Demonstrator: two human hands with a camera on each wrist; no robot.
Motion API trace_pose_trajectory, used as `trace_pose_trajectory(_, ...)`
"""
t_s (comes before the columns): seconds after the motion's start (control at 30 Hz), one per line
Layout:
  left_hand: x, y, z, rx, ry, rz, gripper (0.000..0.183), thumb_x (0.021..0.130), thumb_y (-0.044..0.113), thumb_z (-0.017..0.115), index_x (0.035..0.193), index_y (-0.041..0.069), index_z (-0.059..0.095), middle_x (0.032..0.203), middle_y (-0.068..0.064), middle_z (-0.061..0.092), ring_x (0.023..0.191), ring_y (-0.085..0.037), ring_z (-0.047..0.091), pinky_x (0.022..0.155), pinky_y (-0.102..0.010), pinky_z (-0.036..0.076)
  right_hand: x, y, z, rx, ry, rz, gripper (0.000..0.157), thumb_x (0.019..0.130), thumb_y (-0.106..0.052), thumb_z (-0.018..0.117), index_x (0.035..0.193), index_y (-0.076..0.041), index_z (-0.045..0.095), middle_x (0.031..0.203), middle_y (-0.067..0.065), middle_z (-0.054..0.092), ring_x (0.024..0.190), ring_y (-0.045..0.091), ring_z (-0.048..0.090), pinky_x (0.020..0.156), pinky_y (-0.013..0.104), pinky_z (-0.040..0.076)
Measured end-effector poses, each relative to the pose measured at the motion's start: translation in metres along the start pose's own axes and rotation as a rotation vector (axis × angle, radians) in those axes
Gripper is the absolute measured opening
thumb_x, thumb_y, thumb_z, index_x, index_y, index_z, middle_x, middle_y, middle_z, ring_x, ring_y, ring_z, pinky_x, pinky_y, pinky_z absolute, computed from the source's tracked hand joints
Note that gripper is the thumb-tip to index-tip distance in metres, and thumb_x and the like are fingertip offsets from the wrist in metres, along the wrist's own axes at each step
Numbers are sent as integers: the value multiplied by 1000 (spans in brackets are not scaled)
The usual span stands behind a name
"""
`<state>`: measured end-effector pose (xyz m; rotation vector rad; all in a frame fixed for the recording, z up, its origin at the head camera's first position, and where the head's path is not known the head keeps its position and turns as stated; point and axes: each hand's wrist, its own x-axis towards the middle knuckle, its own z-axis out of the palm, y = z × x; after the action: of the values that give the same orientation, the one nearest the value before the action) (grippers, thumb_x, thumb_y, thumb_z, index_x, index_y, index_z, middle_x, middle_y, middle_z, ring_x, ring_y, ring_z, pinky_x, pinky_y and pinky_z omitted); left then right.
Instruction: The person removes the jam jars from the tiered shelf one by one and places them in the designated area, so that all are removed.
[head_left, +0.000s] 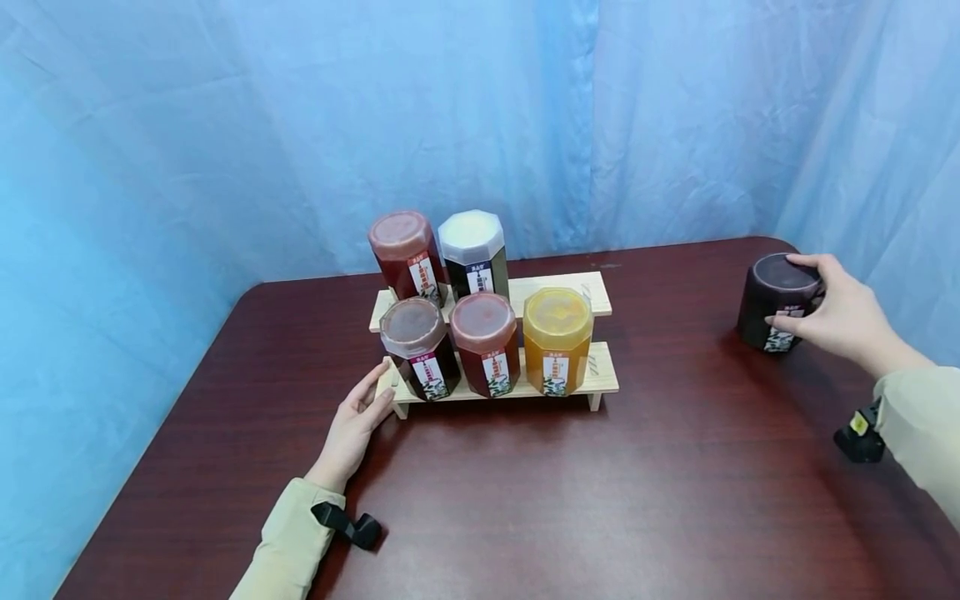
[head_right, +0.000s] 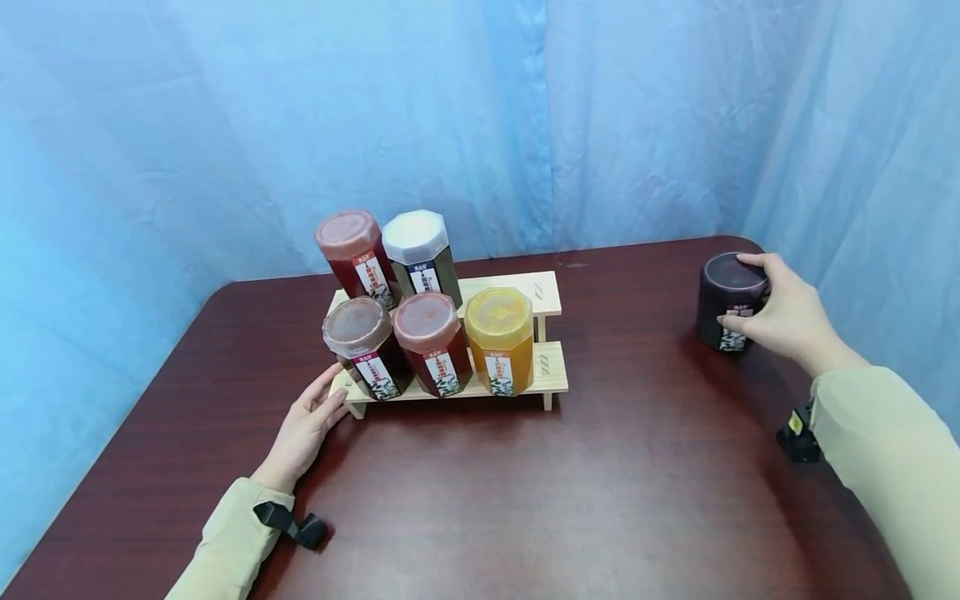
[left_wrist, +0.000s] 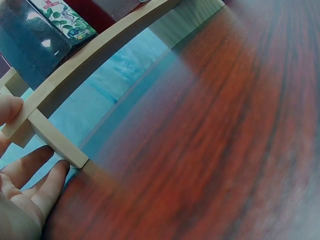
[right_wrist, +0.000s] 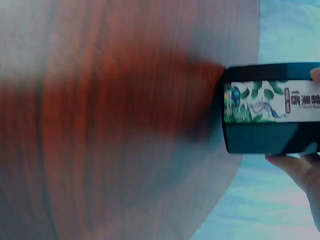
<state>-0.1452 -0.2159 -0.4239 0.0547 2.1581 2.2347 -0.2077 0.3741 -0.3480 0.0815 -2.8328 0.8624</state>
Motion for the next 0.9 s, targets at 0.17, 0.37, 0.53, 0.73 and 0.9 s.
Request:
trace_pose_trajectory(0.17,1,0,1,0,-11,15,56,96,11,54,147,3,31,135,-1,47,104,3,56,89,-16,48,4,7,-6,-52,-6,23,91,78,-26,77,146,-2,22,113,40,49,76,34,62,66,45,47)
trace_pose_trajectory(0.37,1,1,0,-10,2,-10,54,96,7,52,146,5,32,135,-8,47,102,2,57,88,-16,48,2,15,-10,-48,-14,48,90,79,-25,76,145,1,20,105,39,53,57,-13,46,50,15,38)
trace_pose_trajectory(0.53,0,-1,-1,-21,5,-25,53,97,5,51,147,7,32,141,-11,41,104,3,56,90,-15,47,4,19,-11,-43,-70,71,95,81,-32,74,146,2,14,114,41,46,65,-7,52,52,19,40)
trace_pose_trajectory(0.73,1,-1,0,-8,3,-9,54,96,8,53,146,5,32,142,-10,40,105,4,55,90,-16,47,3,20,-12,22,-86,86,97,82,-33,73,148,1,10,119,39,42,68,-26,35,53,10,37)
trace_pose_trajectory(0.9,1,-1,0,-16,0,-11,54,96,6,51,147,4,31,145,-18,36,105,4,55,90,-15,47,2,17,-16,9,-106,105,101,82,-38,73,150,-3,8,123,37,39,69,-25,35,54,20,43)
